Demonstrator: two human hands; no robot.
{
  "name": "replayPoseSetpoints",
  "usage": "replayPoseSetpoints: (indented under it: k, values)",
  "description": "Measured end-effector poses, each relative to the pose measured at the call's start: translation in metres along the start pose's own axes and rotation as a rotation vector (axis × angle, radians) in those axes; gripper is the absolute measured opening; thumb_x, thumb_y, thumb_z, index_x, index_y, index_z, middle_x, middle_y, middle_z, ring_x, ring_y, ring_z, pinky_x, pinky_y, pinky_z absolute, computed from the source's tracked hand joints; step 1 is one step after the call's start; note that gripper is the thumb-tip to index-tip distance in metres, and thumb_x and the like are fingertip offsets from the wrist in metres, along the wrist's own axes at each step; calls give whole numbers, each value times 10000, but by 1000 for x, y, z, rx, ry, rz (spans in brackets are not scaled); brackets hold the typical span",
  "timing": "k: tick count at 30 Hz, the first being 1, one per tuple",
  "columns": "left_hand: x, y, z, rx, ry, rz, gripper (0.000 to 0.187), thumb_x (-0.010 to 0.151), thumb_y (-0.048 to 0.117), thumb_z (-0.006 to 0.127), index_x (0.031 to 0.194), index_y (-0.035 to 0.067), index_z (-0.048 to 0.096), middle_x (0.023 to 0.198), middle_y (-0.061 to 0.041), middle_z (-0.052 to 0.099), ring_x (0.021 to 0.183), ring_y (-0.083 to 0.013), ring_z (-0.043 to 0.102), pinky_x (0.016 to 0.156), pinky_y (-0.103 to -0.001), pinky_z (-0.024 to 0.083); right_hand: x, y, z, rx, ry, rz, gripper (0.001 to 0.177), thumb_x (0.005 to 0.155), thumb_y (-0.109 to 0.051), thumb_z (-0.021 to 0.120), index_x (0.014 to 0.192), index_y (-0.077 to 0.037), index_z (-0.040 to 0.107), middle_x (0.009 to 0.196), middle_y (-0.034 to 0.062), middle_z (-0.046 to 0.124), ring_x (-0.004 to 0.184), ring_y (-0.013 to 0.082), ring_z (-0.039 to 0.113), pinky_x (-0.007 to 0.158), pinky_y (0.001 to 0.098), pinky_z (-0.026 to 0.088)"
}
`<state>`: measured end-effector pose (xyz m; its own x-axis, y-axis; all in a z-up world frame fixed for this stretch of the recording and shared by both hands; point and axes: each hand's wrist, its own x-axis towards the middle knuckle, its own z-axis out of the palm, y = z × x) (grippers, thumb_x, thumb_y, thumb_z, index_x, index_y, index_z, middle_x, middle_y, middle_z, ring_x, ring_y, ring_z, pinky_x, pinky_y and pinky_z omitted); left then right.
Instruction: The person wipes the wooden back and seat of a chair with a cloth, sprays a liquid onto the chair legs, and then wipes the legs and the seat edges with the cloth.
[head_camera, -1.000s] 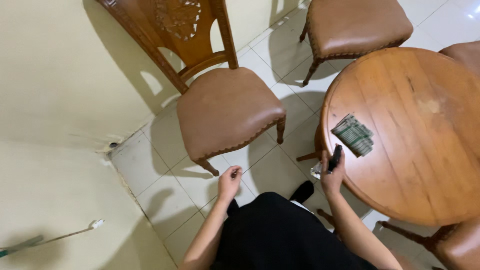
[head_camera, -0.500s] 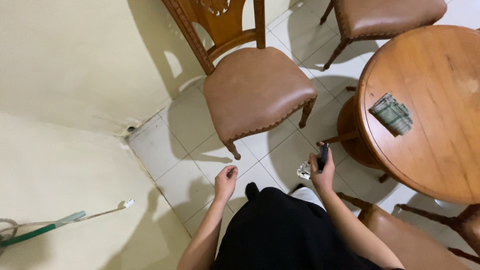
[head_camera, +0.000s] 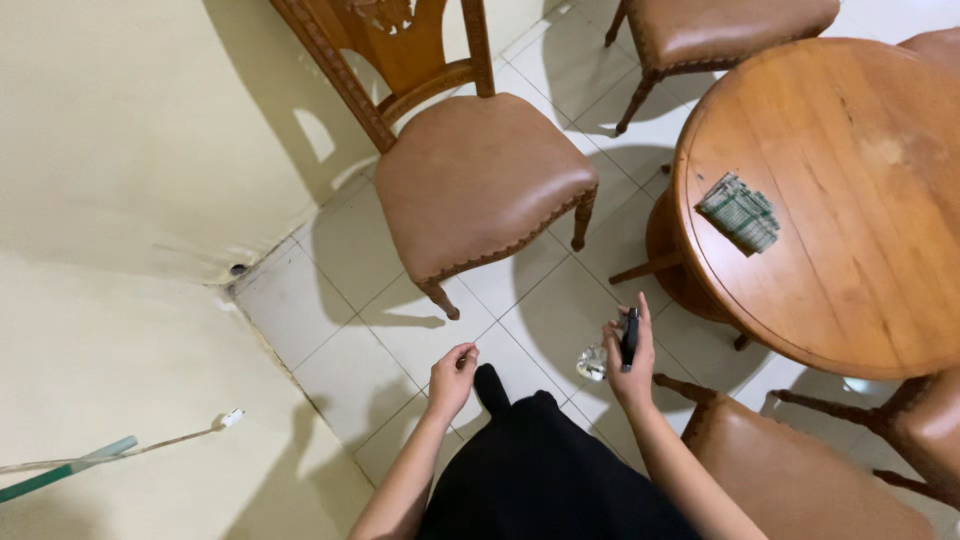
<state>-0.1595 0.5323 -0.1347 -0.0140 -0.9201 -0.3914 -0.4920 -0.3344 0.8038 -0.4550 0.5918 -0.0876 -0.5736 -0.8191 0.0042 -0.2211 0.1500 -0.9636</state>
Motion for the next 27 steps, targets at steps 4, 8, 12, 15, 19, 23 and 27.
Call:
replayPoseSetpoints:
  k: [4,8,12,15,19,23,27]
  values:
    - [-14,-7,26,102,-15,-9,339,985,286,652,1253,84,696,1052,-106,775,822,-199,715,802,-322,562,-8,28,-24,48,-103,64,505,933,-70,577,1428,-41,480,1509,108,543,970,148,730,790,302,580]
    - [-24,-26,58,-127,-65,71,335,975,147,626,1291,37,642,1122,-101,777,881,-137,725,804,-288,589,-24,61,-36,13,-185,268,567,978,-85,624,1532,-59,502,1103,213,743,988,163,729,870,284,545]
    - [-29,-27,85,-191,-138,20,333,978,144,625,1295,45,636,1168,-73,758,924,-106,736,824,-265,594,-27,79,-38,110,-167,182,475,950,-44,625,1408,4,511,1445,144,600,956,186,728,823,293,556]
    - [-23,-23,96,-157,-172,36,324,970,154,636,1277,54,655,1148,-70,778,877,-127,725,774,-280,579,-17,92,-26,137,-147,196,434,944,-49,612,1362,14,510,1487,145,569,948,192,740,786,302,563]
    - [19,-34,115,-145,-189,77,303,979,157,644,1261,48,676,1141,-66,779,838,-140,694,763,-282,570,7,132,-3,288,-94,155,403,978,-98,568,1353,26,492,1489,159,540,936,189,757,810,311,609]
    - [81,-65,137,-136,-102,256,266,980,144,658,1223,42,695,1102,-67,784,881,-118,720,800,-279,574,40,181,36,264,-68,157,403,1027,-124,578,1410,3,564,1087,241,692,828,196,760,768,332,595]
    - [150,-98,172,-251,-43,327,279,975,145,640,1229,39,682,1093,-58,786,891,-126,735,815,-283,586,74,229,79,261,-89,33,363,969,-112,590,1312,7,590,1055,58,627,686,152,673,671,334,613]
